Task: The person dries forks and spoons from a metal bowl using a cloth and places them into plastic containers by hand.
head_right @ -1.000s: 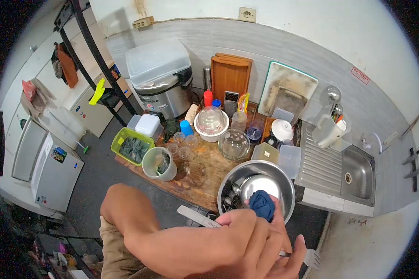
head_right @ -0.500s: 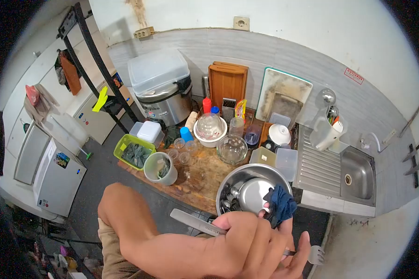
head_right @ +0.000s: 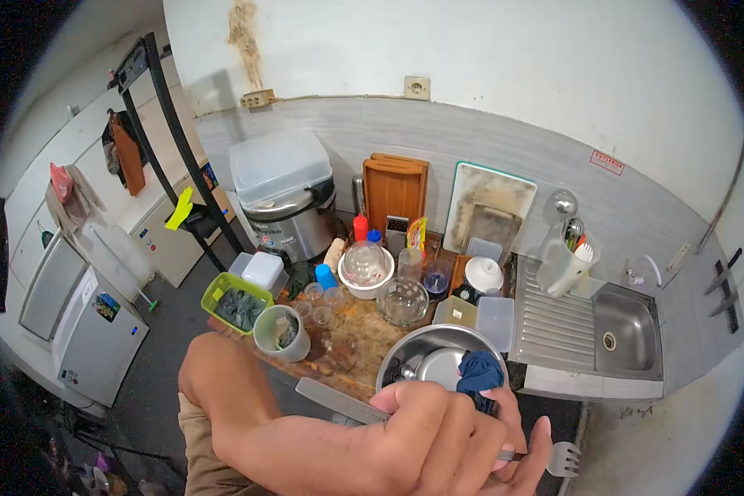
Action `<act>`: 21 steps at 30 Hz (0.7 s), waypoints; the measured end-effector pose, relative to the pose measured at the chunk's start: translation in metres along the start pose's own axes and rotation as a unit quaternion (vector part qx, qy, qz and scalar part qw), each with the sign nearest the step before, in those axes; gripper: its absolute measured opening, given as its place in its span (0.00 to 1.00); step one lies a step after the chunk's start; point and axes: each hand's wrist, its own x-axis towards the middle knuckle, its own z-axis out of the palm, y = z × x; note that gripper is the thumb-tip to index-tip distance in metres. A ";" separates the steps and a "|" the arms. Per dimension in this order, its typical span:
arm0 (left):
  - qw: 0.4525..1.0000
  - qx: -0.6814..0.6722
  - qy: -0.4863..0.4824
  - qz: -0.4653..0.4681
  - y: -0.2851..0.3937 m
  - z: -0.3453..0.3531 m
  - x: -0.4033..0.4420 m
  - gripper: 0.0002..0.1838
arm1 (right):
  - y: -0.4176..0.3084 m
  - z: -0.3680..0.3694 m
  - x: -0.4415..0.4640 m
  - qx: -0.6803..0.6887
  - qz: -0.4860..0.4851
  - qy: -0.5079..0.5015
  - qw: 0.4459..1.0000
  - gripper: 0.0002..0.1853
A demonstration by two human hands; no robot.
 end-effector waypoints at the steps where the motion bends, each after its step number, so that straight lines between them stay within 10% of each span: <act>1: 0.995 -0.046 -0.055 0.068 -0.017 -0.007 0.004 0.20 | 0.006 -0.007 0.005 0.014 0.007 -0.007 1.000 0.23; 5: 0.923 -0.177 -0.221 0.262 -0.049 -0.020 0.014 0.20 | 0.037 -0.039 0.031 0.070 0.035 -0.037 0.996 0.24; 11: 0.993 0.098 0.038 -0.054 -0.010 -0.008 0.003 0.20 | 0.095 -0.092 0.076 0.144 0.084 -0.084 0.982 0.26; 13: 0.922 -0.173 -0.252 0.240 -0.055 -0.028 0.019 0.20 | 0.113 -0.111 0.089 0.167 0.101 -0.100 0.976 0.26; 21: 0.920 -0.154 -0.256 0.255 -0.053 -0.031 0.029 0.23 | 0.144 -0.145 0.102 0.266 0.172 -0.158 0.935 0.29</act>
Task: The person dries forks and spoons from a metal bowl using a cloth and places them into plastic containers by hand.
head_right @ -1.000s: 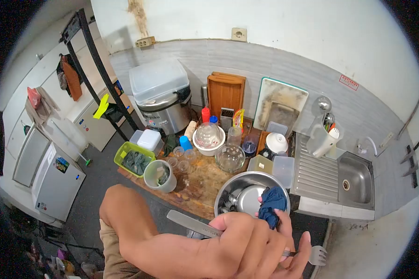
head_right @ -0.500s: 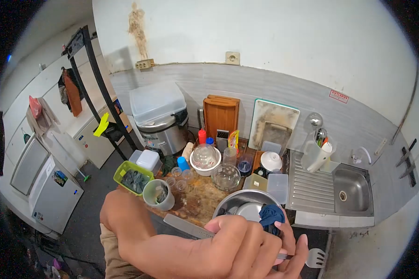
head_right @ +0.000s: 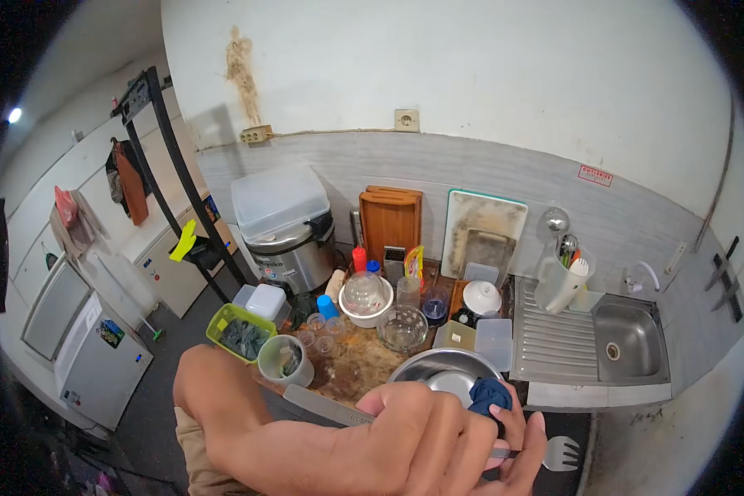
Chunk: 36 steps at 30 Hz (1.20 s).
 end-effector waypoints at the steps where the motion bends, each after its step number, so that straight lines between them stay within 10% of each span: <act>1: 1.000 0.003 0.002 -0.001 0.001 0.000 0.002 0.23 | -0.002 0.011 -0.006 0.001 -0.001 -0.001 1.000 0.29; 4: 0.998 0.003 0.042 -0.038 0.008 0.007 0.010 0.24 | 0.007 0.002 -0.001 0.069 0.002 0.069 0.995 0.25; 5: 0.998 0.005 0.041 -0.037 0.009 0.005 0.011 0.24 | 0.034 -0.057 0.033 -0.300 -0.195 0.028 0.934 0.25; 6: 0.999 0.006 0.030 -0.025 0.009 0.003 0.012 0.24 | 0.040 -0.057 0.036 -0.614 -0.356 -0.017 0.704 0.25; 10: 1.000 0.028 0.005 -0.001 0.013 -0.008 0.013 0.24 | 0.032 -0.007 -0.004 -0.503 -0.355 0.057 0.786 0.28; 11: 1.000 0.028 0.004 0.000 0.015 -0.009 0.012 0.24 | 0.003 0.026 -0.036 -0.241 -0.184 0.059 0.951 0.29; 26: 0.999 0.020 0.020 -0.033 0.029 -0.011 0.024 0.22 | 0.005 -0.001 0.027 -0.135 -0.179 -0.022 0.974 0.25; 31: 0.889 0.074 0.347 -0.288 0.061 0.069 0.069 0.17 | 0.009 -0.044 0.056 -0.111 -0.160 -0.039 0.980 0.24; 35: 0.846 -0.110 0.384 -0.353 0.057 0.155 0.122 0.19 | 0.013 -0.089 0.070 -0.054 -0.087 -0.150 0.983 0.24; 36: 0.831 -0.198 0.366 -0.368 0.061 0.180 0.138 0.19 | 0.013 -0.063 0.060 -0.058 -0.140 -0.050 0.987 0.21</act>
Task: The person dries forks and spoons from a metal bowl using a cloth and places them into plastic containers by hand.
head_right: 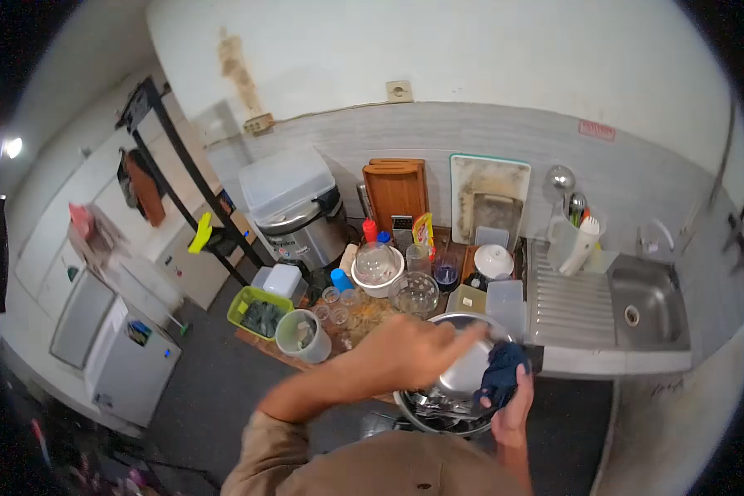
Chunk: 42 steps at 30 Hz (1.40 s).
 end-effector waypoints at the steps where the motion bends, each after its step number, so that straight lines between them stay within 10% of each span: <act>1: 0.987 -0.097 -0.061 -0.117 -0.003 0.025 -0.003 0.19 | -0.002 0.010 -0.001 -0.040 -0.061 0.014 0.997 0.20; 3: 0.951 -0.180 -0.139 -0.211 -0.001 0.091 -0.013 0.20 | 0.005 -0.002 0.010 -0.234 -0.239 0.032 0.942 0.18; 5: 0.902 -0.356 0.081 -0.228 0.007 0.157 -0.038 0.20 | 0.000 -0.005 0.011 -0.428 -0.411 -0.005 0.805 0.21; 6: 0.871 -0.410 0.007 -0.271 0.016 0.156 -0.037 0.20 | 0.001 -0.011 0.015 -0.497 -0.465 -0.035 0.731 0.24; 13: 0.674 -0.604 -0.114 -0.410 0.063 0.188 -0.065 0.17 | 0.027 -0.040 0.034 -0.594 -0.497 -0.074 0.628 0.29; 23: 0.680 -0.587 -0.059 -0.436 0.105 0.199 -0.064 0.15 | 0.013 -0.066 0.051 -0.603 -0.520 -0.081 0.600 0.21; 26: 0.509 -0.675 -0.052 -0.532 0.123 0.190 -0.052 0.16 | 0.009 -0.066 0.059 -0.602 -0.407 -0.021 0.687 0.21; 30: 0.511 -0.695 -0.029 -0.505 0.128 0.182 -0.059 0.17 | 0.013 -0.087 0.088 -0.421 -0.330 0.047 0.844 0.13; 32: 0.501 -0.701 -0.022 -0.507 0.124 0.184 -0.065 0.16 | 0.008 -0.101 0.075 -0.107 0.037 0.027 0.993 0.09; 36: 0.462 -0.728 -0.037 -0.506 0.118 0.186 -0.063 0.17 | 0.001 -0.085 0.044 0.029 0.161 -0.059 0.985 0.23; 39: 0.467 -0.726 -0.100 -0.494 0.120 0.181 -0.053 0.18 | 0.036 -0.075 0.033 -0.072 0.013 -0.106 0.992 0.19; 42: 0.473 -0.735 -0.109 -0.474 0.122 0.187 -0.056 0.19 | 0.018 -0.075 0.025 -0.128 0.073 -0.166 0.975 0.21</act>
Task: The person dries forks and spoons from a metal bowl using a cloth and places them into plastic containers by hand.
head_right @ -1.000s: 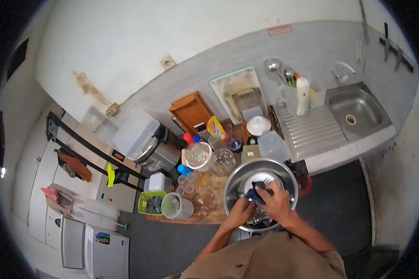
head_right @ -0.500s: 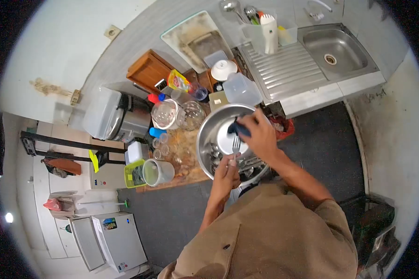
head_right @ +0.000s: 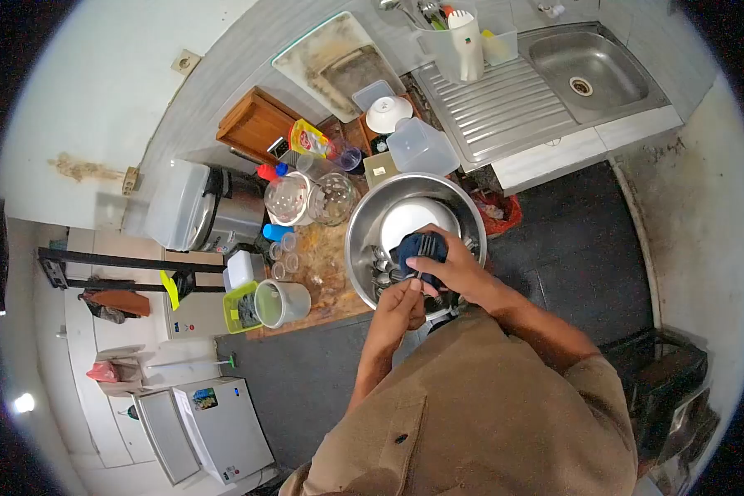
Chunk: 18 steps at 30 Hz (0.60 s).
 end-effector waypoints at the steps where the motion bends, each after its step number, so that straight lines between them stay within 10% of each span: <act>1: 1.000 0.003 -0.002 0.000 -0.001 -0.002 0.000 0.19 | 0.005 -0.001 0.003 0.021 -0.010 0.030 0.999 0.22; 6: 0.958 0.253 0.075 0.114 0.006 0.002 0.000 0.21 | 0.008 -0.001 0.004 -0.108 -0.158 0.135 0.972 0.22; 18: 0.934 0.332 0.041 0.125 -0.001 0.016 0.012 0.23 | 0.023 -0.027 -0.016 -0.074 -0.202 0.243 0.946 0.14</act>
